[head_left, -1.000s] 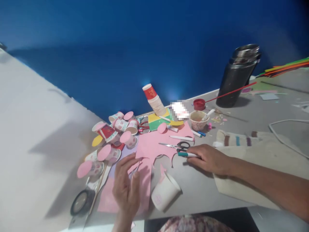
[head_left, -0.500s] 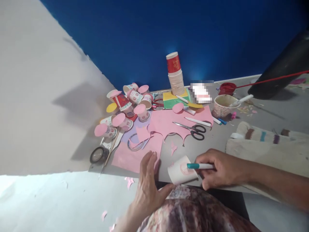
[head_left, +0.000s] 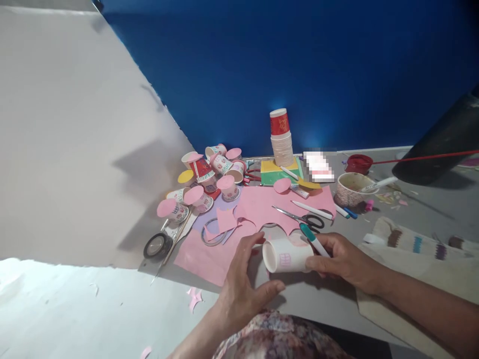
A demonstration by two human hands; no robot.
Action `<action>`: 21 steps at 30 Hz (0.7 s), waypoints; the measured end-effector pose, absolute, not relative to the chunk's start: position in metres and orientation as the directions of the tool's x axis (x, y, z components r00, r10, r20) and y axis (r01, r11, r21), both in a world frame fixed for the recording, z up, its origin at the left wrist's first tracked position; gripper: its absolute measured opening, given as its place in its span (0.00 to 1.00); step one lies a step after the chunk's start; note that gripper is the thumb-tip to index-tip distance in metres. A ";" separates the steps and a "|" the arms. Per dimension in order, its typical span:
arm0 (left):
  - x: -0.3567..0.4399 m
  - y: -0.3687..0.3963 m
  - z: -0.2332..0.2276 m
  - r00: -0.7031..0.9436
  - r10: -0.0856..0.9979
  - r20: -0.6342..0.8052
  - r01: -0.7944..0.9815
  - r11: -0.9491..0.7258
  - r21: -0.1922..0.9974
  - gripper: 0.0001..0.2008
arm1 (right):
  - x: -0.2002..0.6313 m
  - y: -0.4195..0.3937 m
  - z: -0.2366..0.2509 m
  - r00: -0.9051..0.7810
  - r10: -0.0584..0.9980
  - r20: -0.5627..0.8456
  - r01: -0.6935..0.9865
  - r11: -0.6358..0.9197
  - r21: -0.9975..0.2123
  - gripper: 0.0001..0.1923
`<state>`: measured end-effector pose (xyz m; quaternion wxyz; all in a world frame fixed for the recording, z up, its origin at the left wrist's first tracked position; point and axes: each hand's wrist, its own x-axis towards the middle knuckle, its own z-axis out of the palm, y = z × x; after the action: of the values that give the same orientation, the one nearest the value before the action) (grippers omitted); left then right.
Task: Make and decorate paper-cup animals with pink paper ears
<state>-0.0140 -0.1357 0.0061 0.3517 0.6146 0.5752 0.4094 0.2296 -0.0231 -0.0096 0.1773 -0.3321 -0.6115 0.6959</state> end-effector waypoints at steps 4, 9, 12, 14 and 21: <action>-0.007 -0.125 0.010 0.003 0.992 0.124 0.379 -0.115 0.918 0.29 | 0.235 -0.023 -0.016 -0.734 0.631 -0.250 0.118 -0.244 -0.963 0.26; -0.005 -0.113 0.018 0.030 0.969 0.245 0.456 -0.231 0.860 0.22 | 0.238 -0.021 -0.013 -0.713 0.665 -0.223 0.046 -0.273 -0.961 0.29; -0.018 -0.094 0.032 -0.020 0.920 0.391 0.633 -0.291 0.718 0.18 | 0.238 -0.018 -0.012 -0.607 0.759 -0.234 0.000 -0.295 -0.956 0.31; -0.032 -0.074 0.042 -0.068 0.839 0.540 0.793 -0.283 0.539 0.18 | 0.238 -0.015 -0.013 -0.517 0.817 -0.257 -0.008 -0.305 -0.952 0.32; -0.058 -0.008 0.047 0.149 0.837 0.527 0.947 -0.274 0.167 0.22 | 0.239 -0.006 -0.017 -0.461 0.852 -0.246 -0.051 -0.302 -0.952 0.37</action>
<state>-0.0583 -0.0080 0.0470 -0.1025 0.7510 0.5938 0.2699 0.2394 -0.0057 -0.0169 0.3237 -0.4056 -0.4941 0.6975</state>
